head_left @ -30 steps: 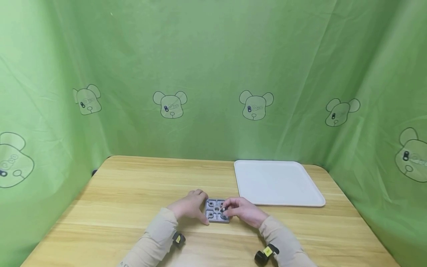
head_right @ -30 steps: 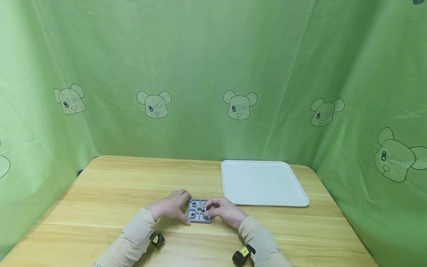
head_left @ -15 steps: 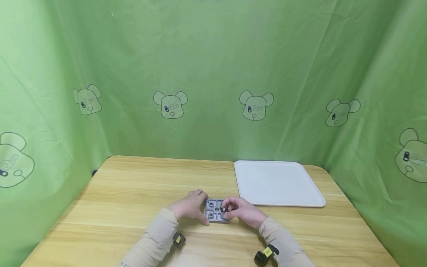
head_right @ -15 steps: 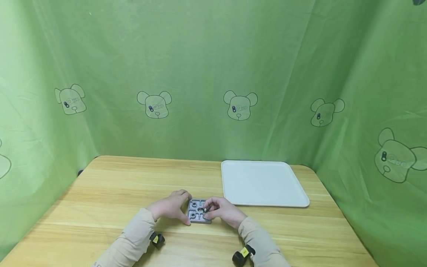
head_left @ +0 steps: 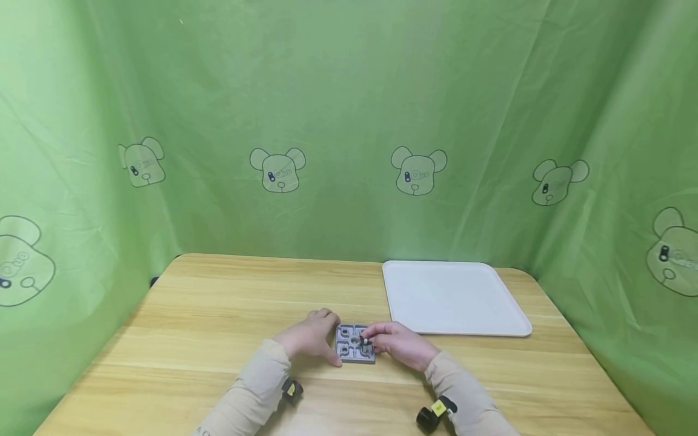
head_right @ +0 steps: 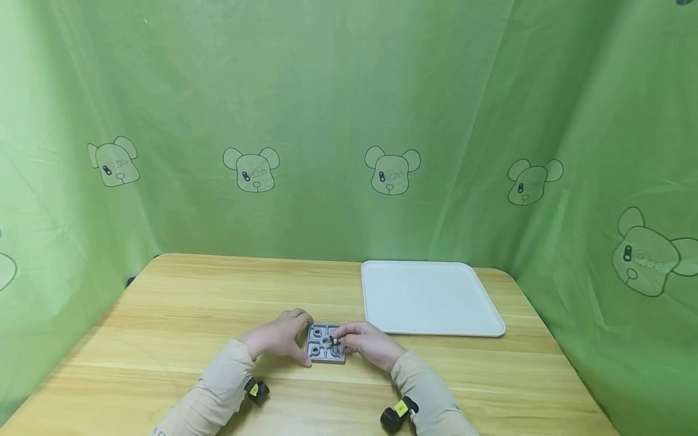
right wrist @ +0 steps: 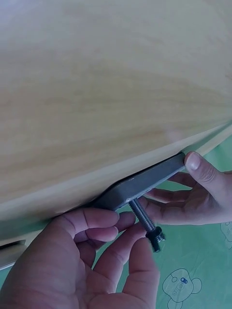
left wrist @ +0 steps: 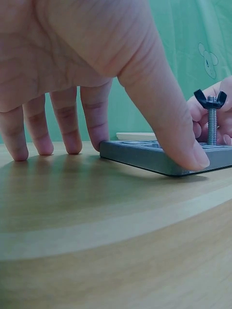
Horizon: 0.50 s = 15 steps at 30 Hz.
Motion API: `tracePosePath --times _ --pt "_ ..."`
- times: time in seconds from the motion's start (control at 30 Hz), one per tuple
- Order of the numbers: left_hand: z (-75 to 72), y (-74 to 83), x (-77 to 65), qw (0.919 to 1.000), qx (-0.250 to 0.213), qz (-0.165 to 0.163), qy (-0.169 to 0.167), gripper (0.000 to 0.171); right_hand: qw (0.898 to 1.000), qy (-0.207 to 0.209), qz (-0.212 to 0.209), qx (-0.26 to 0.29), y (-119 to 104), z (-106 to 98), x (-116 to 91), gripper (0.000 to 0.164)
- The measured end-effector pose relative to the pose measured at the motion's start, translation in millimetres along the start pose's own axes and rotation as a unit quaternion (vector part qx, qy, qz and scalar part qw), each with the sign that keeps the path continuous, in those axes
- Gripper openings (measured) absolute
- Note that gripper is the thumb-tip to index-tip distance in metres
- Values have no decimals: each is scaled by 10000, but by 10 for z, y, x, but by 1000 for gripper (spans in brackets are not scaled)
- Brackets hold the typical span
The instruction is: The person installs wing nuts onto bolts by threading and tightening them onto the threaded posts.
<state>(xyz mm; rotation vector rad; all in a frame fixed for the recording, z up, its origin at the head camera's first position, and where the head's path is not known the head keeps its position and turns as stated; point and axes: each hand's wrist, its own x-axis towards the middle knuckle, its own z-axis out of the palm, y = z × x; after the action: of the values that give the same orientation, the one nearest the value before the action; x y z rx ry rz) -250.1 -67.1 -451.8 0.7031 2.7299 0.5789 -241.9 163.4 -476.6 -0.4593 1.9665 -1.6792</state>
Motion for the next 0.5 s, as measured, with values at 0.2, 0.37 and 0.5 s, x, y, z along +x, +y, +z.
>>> tracePosePath --times 0.2,0.37,0.5 --pt "-10 8 -6 10000 6 13 -10 89 10000 -11 17 -90 0 -5 2 34" --pt "-14 10 -8 10000 3 5 -25 89 9999 28 94 -78 15 -8 16 32" --pt "-11 8 -4 10000 30 13 -19 89 9999 17 125 -24 20 -8 18 34"
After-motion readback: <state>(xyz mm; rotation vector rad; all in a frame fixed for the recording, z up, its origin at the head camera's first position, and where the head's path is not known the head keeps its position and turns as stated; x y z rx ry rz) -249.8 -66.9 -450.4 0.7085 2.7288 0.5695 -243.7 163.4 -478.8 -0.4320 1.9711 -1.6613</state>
